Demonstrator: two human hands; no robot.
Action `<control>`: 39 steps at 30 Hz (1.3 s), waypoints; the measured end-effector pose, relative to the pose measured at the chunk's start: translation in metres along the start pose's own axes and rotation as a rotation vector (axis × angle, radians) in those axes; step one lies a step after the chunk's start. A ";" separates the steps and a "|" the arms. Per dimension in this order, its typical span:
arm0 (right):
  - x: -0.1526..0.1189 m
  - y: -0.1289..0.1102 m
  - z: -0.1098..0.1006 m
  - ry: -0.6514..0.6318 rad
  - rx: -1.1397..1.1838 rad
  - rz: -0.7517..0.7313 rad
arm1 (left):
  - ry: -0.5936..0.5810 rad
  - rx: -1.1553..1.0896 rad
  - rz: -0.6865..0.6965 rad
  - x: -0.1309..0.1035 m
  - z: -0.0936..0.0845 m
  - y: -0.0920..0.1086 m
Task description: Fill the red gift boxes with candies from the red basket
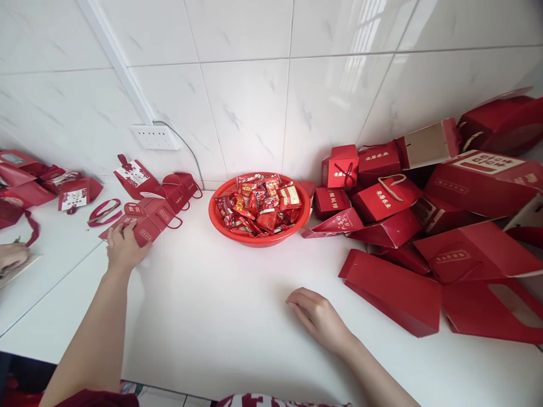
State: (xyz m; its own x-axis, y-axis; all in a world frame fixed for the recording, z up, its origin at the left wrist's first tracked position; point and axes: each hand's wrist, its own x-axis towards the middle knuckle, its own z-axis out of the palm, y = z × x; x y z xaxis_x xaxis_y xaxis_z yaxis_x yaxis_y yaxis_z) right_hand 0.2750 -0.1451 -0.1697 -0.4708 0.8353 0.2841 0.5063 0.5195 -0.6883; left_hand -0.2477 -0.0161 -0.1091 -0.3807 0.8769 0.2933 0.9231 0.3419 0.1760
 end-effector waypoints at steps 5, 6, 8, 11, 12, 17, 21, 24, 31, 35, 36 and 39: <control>-0.009 0.004 -0.019 0.147 -0.155 -0.012 | -0.153 0.010 0.041 0.009 -0.041 0.011; -0.013 0.006 -0.025 0.191 -0.186 0.004 | -0.130 0.023 0.057 0.009 -0.050 0.018; -0.027 0.009 -0.037 0.288 -0.221 0.058 | -0.016 0.033 0.129 0.006 -0.066 0.039; -0.053 0.014 -0.053 0.405 -0.235 0.173 | 0.154 -0.017 0.309 -0.016 -0.079 0.084; -0.063 0.016 -0.057 0.433 -0.251 0.211 | 0.165 -0.047 0.412 -0.028 -0.080 0.100; -0.110 0.021 -0.082 0.610 -0.438 0.339 | 0.056 -0.314 0.951 -0.098 -0.051 0.173; -0.131 0.021 -0.106 0.852 -0.632 0.390 | -0.365 -0.328 1.208 -0.147 -0.003 0.225; -0.138 0.022 -0.121 1.014 -0.697 0.463 | -0.481 -0.290 1.192 -0.169 0.038 0.252; -0.138 0.029 -0.155 1.067 -0.573 0.548 | -0.500 -0.250 1.133 -0.174 0.084 0.261; -0.120 0.031 -0.208 1.133 -0.658 0.589 | -0.511 -0.258 1.134 -0.171 0.082 0.259; -0.113 0.031 -0.222 1.164 -0.690 0.632 | -0.513 -0.256 1.135 -0.170 0.082 0.259; -0.092 0.031 -0.252 1.161 -0.739 0.720 | -0.521 -0.252 1.137 -0.169 0.082 0.259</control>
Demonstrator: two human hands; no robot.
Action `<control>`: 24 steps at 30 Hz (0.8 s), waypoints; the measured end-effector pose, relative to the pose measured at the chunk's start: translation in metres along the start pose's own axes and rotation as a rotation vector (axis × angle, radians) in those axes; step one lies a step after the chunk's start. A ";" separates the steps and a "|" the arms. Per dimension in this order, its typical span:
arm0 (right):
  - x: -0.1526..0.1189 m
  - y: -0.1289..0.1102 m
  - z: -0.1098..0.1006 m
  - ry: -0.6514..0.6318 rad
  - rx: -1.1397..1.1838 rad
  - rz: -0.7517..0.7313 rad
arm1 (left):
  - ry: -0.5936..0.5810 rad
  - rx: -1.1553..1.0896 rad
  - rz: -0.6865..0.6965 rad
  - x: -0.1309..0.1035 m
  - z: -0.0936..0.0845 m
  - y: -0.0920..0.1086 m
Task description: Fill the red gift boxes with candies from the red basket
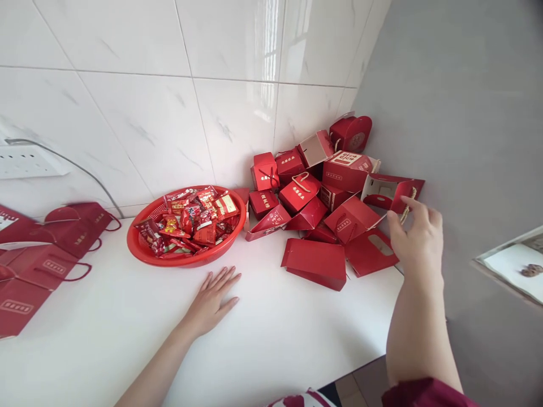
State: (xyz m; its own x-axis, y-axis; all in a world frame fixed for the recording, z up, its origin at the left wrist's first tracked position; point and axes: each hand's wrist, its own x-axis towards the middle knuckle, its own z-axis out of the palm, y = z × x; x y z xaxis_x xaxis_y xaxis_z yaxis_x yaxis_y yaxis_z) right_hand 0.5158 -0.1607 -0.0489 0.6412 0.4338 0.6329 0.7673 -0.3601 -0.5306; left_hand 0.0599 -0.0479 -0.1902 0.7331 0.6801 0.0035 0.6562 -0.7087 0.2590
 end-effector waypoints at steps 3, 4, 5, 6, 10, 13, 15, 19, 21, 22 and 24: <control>0.009 -0.010 0.010 -0.117 -0.067 0.010 | -0.005 -0.005 0.002 0.000 0.000 -0.001; 0.009 -0.012 0.014 -0.167 -0.100 0.031 | -0.005 -0.008 0.004 -0.001 0.000 -0.002; 0.008 -0.012 0.018 -0.209 -0.127 0.051 | -0.004 -0.010 0.005 -0.001 0.000 -0.002; 0.007 -0.012 0.021 -0.232 -0.136 0.063 | -0.002 -0.014 0.009 -0.002 -0.001 -0.002; 0.007 -0.014 0.022 -0.088 -0.016 0.041 | 0.026 -0.043 0.027 -0.003 -0.001 -0.001; 0.002 -0.030 0.009 0.149 0.122 -0.032 | 0.029 -0.064 0.026 -0.003 -0.002 0.001; -0.011 -0.047 -0.003 0.290 0.250 -0.131 | 0.020 -0.077 0.019 -0.003 -0.003 0.003; -0.059 -0.084 -0.012 0.230 0.519 -0.192 | 0.040 -0.134 0.015 -0.004 -0.007 0.003; -0.088 -0.098 -0.002 -0.109 0.638 -0.229 | 0.078 -0.209 0.000 -0.007 -0.012 0.002; -0.103 -0.104 0.007 -0.330 0.691 -0.254 | 0.101 -0.270 -0.017 -0.009 -0.016 0.000; -0.130 -0.115 0.028 -0.722 0.796 -0.284 | 0.159 -0.423 -0.074 -0.015 -0.024 -0.002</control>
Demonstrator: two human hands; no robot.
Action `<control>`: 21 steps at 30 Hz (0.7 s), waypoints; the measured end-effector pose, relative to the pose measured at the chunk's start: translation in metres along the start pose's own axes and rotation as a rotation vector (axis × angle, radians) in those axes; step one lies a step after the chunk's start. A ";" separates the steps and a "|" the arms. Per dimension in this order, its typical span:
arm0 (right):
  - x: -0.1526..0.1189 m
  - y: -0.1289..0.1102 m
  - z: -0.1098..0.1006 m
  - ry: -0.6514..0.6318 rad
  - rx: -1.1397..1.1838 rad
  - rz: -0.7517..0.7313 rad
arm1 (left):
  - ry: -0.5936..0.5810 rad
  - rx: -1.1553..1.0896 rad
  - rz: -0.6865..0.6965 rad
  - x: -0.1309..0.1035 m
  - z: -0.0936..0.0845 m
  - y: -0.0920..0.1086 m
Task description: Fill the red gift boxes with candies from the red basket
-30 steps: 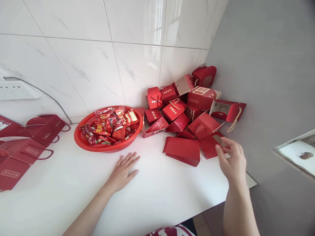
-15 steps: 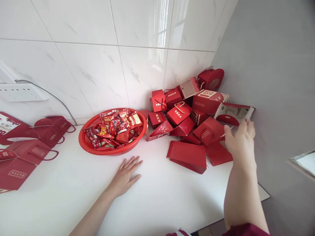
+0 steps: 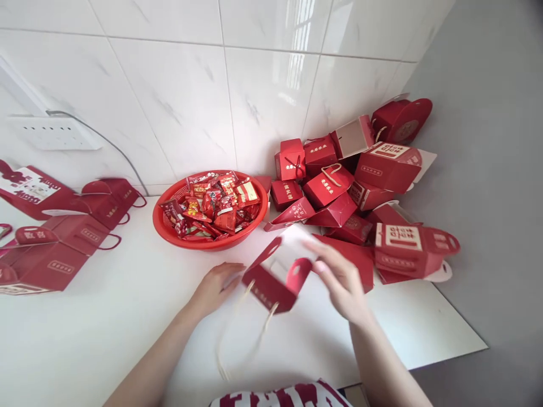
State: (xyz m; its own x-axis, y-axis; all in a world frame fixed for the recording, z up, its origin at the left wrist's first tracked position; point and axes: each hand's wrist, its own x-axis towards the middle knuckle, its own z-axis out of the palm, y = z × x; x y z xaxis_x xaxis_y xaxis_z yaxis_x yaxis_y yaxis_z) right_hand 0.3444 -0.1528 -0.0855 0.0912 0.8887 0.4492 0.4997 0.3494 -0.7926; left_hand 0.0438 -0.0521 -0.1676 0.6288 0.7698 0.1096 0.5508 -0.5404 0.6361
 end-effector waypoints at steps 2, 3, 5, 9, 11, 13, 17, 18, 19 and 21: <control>-0.003 0.010 0.029 -0.186 0.138 0.063 | 0.077 -0.147 -0.066 -0.005 -0.008 0.003; -0.004 0.013 0.041 -0.240 0.192 0.073 | 0.118 -0.209 -0.094 -0.007 -0.012 0.006; -0.006 0.018 0.056 -0.298 0.263 0.055 | 0.187 -0.309 -0.121 -0.012 -0.016 0.014; -0.011 0.019 0.065 -0.347 0.277 -0.035 | 0.205 -0.341 0.024 -0.019 -0.019 0.040; -0.012 0.020 0.068 -0.375 0.254 -0.060 | 0.122 -0.267 0.150 -0.021 -0.019 0.053; -0.011 0.020 0.072 -0.391 0.207 -0.086 | 0.036 -0.203 0.212 -0.023 -0.019 0.064; -0.012 0.012 0.054 -0.271 -0.105 -0.200 | 0.017 -0.173 0.190 -0.025 -0.020 0.070; -0.017 0.010 0.039 -0.171 -0.237 -0.209 | 0.030 -0.177 0.180 -0.025 -0.021 0.068; -0.024 0.008 0.019 -0.015 -0.381 -0.221 | 0.045 -0.186 0.173 -0.025 -0.021 0.066; -0.049 0.010 -0.027 0.309 -0.602 -0.003 | 0.080 -0.208 0.164 -0.025 -0.020 0.060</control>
State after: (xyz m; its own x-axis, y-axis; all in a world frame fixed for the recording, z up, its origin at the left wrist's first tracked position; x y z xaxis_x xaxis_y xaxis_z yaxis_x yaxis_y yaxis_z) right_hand 0.3685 -0.2009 -0.1045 0.2866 0.7312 0.6191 0.8849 0.0457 -0.4636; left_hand 0.0506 -0.0974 -0.1170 0.6506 0.7065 0.2785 0.3154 -0.5850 0.7472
